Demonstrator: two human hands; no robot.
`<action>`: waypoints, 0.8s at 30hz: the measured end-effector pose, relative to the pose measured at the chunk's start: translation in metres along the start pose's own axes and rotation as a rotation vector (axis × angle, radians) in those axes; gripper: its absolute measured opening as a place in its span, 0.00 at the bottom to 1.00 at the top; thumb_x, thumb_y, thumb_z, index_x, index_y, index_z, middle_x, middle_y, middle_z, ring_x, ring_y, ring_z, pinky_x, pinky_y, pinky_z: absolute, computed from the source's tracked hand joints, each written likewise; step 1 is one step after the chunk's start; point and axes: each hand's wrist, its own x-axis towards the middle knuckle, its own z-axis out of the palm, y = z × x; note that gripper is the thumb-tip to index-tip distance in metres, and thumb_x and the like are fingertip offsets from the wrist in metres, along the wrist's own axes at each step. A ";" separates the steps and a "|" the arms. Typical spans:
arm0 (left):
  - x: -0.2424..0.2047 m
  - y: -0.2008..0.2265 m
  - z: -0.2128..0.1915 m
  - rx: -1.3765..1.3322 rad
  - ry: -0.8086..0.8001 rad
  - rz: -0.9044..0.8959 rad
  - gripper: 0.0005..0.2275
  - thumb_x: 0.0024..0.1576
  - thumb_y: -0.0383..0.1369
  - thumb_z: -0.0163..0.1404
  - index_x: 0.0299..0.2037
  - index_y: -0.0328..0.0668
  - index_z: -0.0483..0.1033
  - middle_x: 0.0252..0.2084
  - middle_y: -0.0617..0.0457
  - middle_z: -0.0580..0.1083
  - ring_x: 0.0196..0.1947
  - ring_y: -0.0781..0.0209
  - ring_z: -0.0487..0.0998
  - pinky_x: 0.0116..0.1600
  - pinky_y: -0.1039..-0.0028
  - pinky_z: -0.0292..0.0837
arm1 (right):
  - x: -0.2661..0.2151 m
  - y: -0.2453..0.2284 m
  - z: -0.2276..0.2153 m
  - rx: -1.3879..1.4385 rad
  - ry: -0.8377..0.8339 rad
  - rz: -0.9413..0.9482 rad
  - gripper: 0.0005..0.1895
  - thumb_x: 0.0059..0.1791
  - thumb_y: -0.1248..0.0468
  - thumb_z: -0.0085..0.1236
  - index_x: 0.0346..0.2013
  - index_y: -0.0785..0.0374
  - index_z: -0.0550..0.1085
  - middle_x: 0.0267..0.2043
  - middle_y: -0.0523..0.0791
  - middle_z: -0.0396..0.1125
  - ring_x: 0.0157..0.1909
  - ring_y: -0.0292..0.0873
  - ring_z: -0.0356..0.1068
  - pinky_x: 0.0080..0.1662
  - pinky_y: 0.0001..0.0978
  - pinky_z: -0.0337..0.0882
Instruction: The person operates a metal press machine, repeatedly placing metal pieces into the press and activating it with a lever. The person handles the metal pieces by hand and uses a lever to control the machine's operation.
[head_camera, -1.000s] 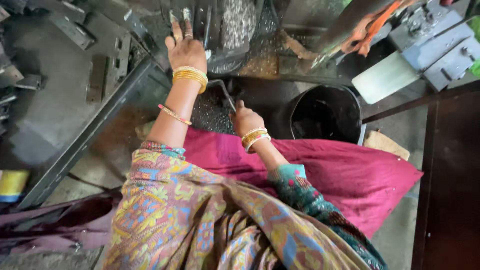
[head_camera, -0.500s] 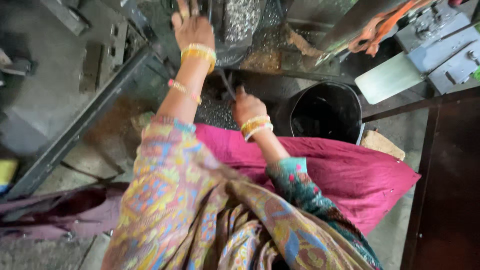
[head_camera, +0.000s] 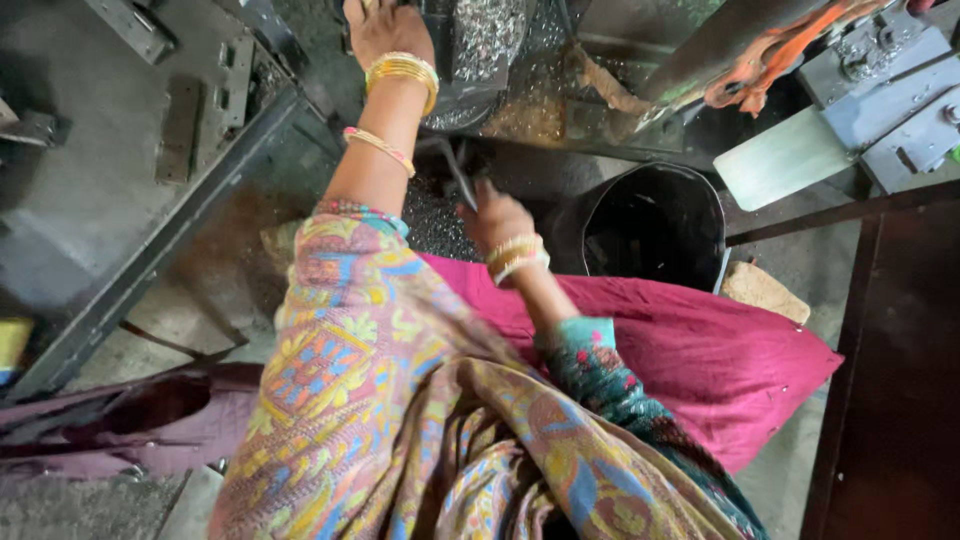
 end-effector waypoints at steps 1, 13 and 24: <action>0.014 0.007 0.001 0.025 0.028 -0.004 0.15 0.64 0.31 0.42 0.50 0.46 0.84 0.62 0.49 0.73 0.71 0.50 0.59 0.66 0.51 0.53 | -0.001 0.000 0.003 0.020 0.059 -0.019 0.23 0.49 0.50 0.57 0.50 0.62 0.65 0.30 0.57 0.73 0.31 0.64 0.74 0.31 0.58 0.73; -0.083 -0.080 -0.086 -0.403 0.447 -0.011 0.16 0.52 0.33 0.56 0.50 0.40 0.78 0.55 0.39 0.75 0.57 0.40 0.72 0.58 0.48 0.62 | 0.014 -0.021 -0.038 -0.221 -0.220 0.166 0.22 0.53 0.47 0.55 0.47 0.61 0.67 0.34 0.57 0.74 0.40 0.64 0.75 0.42 0.58 0.74; -0.113 -0.293 -0.025 0.046 0.041 -0.352 0.08 0.52 0.25 0.55 0.40 0.34 0.82 0.53 0.38 0.75 0.51 0.39 0.77 0.50 0.58 0.77 | 0.015 -0.040 -0.063 -0.162 -0.224 0.082 0.23 0.52 0.51 0.57 0.51 0.63 0.65 0.41 0.59 0.74 0.45 0.67 0.74 0.45 0.60 0.73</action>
